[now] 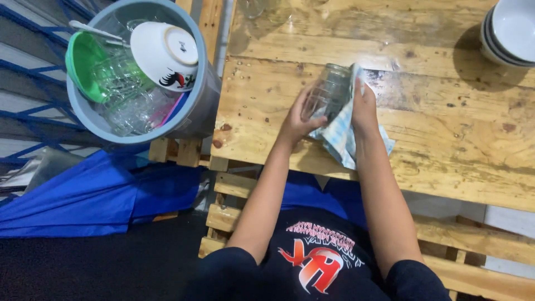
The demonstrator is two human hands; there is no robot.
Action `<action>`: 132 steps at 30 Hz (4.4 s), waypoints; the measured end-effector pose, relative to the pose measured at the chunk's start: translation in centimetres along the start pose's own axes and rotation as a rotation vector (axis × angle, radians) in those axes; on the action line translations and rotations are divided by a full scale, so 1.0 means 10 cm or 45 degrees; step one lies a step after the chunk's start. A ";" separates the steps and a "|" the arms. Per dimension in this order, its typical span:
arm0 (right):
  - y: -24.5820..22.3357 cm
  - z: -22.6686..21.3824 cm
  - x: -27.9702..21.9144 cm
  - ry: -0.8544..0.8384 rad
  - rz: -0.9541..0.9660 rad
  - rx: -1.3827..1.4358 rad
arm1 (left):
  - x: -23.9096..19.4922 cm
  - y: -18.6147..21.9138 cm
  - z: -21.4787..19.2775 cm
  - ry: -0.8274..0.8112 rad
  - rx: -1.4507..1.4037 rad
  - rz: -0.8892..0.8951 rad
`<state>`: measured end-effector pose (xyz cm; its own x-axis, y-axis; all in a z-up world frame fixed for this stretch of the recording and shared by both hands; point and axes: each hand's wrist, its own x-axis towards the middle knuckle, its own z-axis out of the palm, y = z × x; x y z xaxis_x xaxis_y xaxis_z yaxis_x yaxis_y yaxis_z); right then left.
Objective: The person dries a glass and a white bowl using a blue and white checkered cloth. They wipe the items thoroughly and place them on a wooden table next to a stack of other bowls.
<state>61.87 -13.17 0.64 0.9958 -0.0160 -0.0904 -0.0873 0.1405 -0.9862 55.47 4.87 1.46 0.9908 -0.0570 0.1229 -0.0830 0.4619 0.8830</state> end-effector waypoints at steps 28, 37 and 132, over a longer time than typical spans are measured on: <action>-0.92 -0.17 -0.26 -0.343 0.342 -0.935 | 0.06 -0.12 -0.16 0.284 -0.289 -0.028; -1.68 -0.23 -0.29 -0.485 -0.329 -1.460 | 0.12 0.24 -0.08 0.310 -0.501 -0.107; -0.80 1.88 0.49 -0.350 -0.961 -0.697 | 0.04 1.12 -0.28 0.785 0.462 0.629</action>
<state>67.98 4.26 10.69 0.7609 0.3287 0.5594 0.6453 -0.2931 -0.7055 55.27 12.44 10.12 0.7049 0.6138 0.3554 -0.4436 -0.0095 0.8962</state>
